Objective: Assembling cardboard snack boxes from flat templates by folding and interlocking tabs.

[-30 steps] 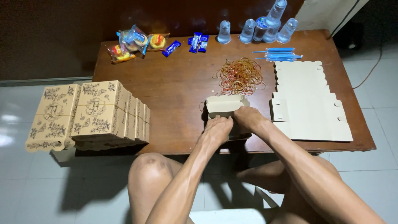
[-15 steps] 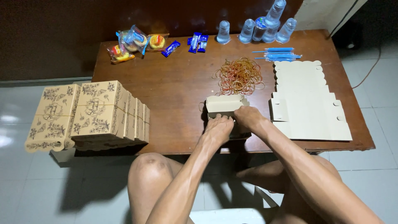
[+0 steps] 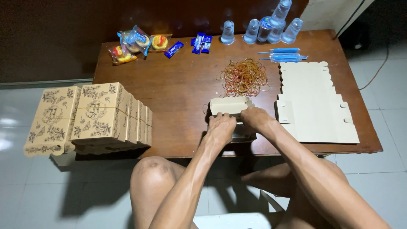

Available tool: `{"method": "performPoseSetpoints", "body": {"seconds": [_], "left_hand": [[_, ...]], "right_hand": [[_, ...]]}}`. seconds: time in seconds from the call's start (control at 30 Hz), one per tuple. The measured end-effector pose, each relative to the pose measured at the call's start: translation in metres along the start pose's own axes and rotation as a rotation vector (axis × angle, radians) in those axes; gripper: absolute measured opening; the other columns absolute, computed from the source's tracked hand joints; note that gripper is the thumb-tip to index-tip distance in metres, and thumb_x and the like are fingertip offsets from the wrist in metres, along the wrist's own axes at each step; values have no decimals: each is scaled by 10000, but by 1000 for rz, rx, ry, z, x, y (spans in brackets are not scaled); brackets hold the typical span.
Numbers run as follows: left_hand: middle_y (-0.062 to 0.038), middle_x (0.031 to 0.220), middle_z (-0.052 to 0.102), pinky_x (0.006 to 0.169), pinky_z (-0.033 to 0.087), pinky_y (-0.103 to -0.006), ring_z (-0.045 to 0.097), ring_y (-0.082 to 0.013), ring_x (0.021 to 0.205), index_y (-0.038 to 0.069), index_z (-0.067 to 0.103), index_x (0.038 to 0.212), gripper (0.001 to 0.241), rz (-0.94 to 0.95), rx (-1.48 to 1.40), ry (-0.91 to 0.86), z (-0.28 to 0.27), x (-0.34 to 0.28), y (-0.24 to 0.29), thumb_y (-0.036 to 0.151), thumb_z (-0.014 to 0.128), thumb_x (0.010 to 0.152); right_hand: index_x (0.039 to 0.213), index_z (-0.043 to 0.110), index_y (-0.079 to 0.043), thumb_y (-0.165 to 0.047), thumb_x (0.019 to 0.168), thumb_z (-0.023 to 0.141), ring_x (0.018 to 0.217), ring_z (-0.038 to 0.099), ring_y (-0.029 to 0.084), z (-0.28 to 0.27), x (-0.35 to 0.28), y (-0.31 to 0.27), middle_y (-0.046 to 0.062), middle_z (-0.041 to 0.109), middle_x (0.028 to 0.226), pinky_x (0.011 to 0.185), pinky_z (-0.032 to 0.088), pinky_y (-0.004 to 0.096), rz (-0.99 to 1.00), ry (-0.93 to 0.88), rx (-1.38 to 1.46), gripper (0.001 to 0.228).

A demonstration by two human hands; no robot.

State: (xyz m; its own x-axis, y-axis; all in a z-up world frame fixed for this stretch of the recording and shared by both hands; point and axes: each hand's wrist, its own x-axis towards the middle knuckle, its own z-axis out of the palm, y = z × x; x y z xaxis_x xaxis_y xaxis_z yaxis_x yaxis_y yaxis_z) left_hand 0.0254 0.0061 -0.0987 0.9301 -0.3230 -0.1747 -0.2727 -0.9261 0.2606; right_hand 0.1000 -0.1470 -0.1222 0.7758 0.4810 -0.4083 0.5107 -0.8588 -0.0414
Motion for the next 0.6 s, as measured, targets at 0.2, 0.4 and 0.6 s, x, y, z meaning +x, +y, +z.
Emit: {"method": "performPoseSetpoints", "body": {"seconds": [0.2,0.4,0.6], "left_hand": [[-176,1032,684,873,511,-596,641,-384,1050,11,708,1112,365,-6,-24,-7,-8,-4,3,-38,724,751],[-175,1038,685,880,507,-611,657,-382,1031,17,708,1079,340,-14,-31,-3,-4,-3,2,-38,748,747],[-177,1067,684,914,495,-626,667,-389,1045,14,710,1113,364,-27,-42,-33,0,-1,2,-37,737,754]], "right_hand": [[851,802,-18,-106,693,749,781,768,415,1,-5,-8,243,753,796,665,634,525,-46,-23,-30,189],[837,795,9,-107,659,783,731,763,407,5,-1,-10,241,740,748,616,632,521,-58,-25,-25,212],[810,794,9,-114,619,810,737,764,413,6,1,-8,244,738,735,618,635,524,-54,-58,-22,228]]}}
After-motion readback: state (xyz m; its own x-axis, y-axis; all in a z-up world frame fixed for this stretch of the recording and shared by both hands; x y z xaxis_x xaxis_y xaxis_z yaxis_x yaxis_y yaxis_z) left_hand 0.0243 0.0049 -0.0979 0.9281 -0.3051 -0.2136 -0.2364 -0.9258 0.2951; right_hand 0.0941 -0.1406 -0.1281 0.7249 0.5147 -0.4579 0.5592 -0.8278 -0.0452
